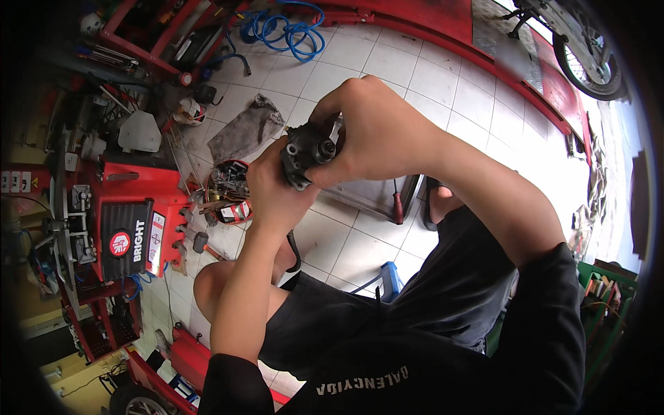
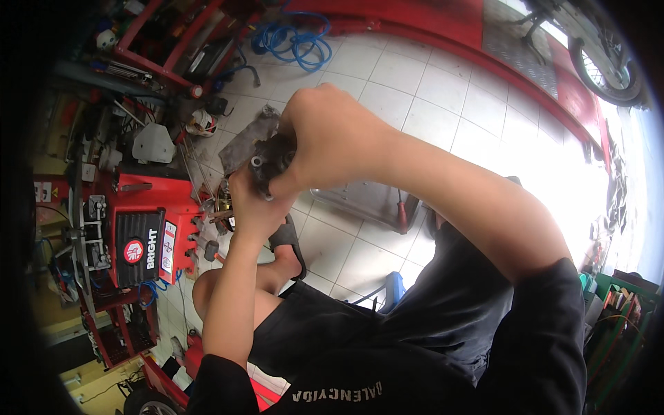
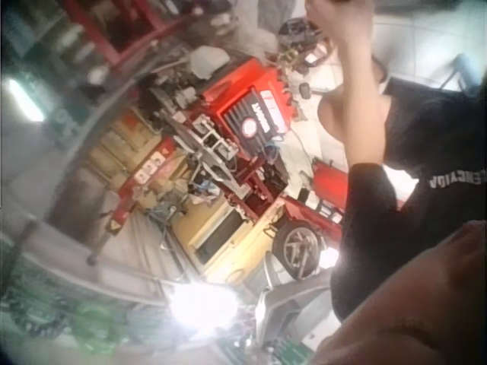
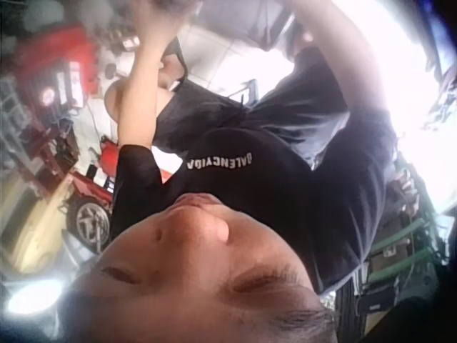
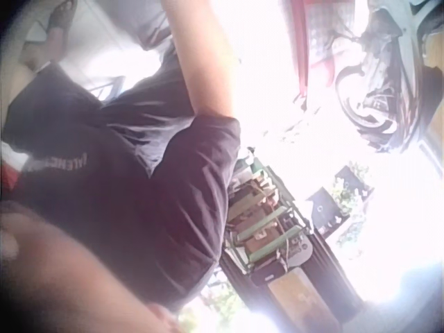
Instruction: The person disassembles a cylindrical motorcycle part, separating it into two halves to reveal the internal components. They then use a screwdriver to pry and adjust parts within the cylinder, working over a metal tray on the floor.
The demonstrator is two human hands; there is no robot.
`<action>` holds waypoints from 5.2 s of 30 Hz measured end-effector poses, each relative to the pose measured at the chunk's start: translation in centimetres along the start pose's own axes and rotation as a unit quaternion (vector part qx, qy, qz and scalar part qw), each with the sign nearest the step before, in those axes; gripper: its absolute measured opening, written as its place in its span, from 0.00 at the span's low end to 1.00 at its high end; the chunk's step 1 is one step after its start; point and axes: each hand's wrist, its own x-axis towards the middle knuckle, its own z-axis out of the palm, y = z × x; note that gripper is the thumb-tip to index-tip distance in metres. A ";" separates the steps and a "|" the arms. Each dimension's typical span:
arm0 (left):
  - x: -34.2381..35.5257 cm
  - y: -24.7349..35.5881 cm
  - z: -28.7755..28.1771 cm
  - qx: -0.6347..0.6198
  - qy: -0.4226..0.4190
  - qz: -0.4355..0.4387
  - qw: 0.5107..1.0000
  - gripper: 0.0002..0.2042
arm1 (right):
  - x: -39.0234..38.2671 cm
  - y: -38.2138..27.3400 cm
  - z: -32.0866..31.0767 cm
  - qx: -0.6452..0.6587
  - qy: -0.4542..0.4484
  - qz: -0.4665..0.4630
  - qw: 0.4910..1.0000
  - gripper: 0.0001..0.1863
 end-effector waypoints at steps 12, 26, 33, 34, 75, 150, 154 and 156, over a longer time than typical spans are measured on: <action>-1.1 -1.1 -0.8 -0.123 -0.063 -0.078 0.987 0.15 | -0.9 1.2 -4.4 0.095 0.044 -0.061 0.993 0.30; -1.5 -1.0 -0.6 -0.035 0.010 0.004 0.999 0.14 | -0.4 1.8 -0.4 0.052 0.012 -0.195 0.979 0.26; -1.6 -0.9 -0.8 0.003 0.028 0.001 1.000 0.15 | 0.2 2.3 0.5 0.081 0.002 -0.190 0.979 0.26; -1.6 -0.8 -0.9 0.006 0.027 -0.003 1.000 0.15 | 0.2 2.4 0.5 0.085 -0.001 -0.189 0.978 0.26; -1.7 0.1 -2.6 0.190 0.028 -0.015 0.981 0.21 | 1.1 5.3 0.8 0.243 -0.097 -0.138 0.955 0.35; -1.7 0.2 -2.7 0.096 -0.032 -0.021 0.995 0.17 | 0.2 1.6 1.9 0.034 -0.031 -0.183 0.982 0.36; -1.2 0.3 -2.9 0.052 -0.012 -0.015 0.998 0.18 | 0.4 0.9 0.8 0.032 0.001 -0.209 0.977 0.37; -1.0 0.4 -2.8 0.051 -0.003 -0.006 0.999 0.18 | 0.1 0.4 0.4 0.028 -0.002 -0.211 0.977 0.37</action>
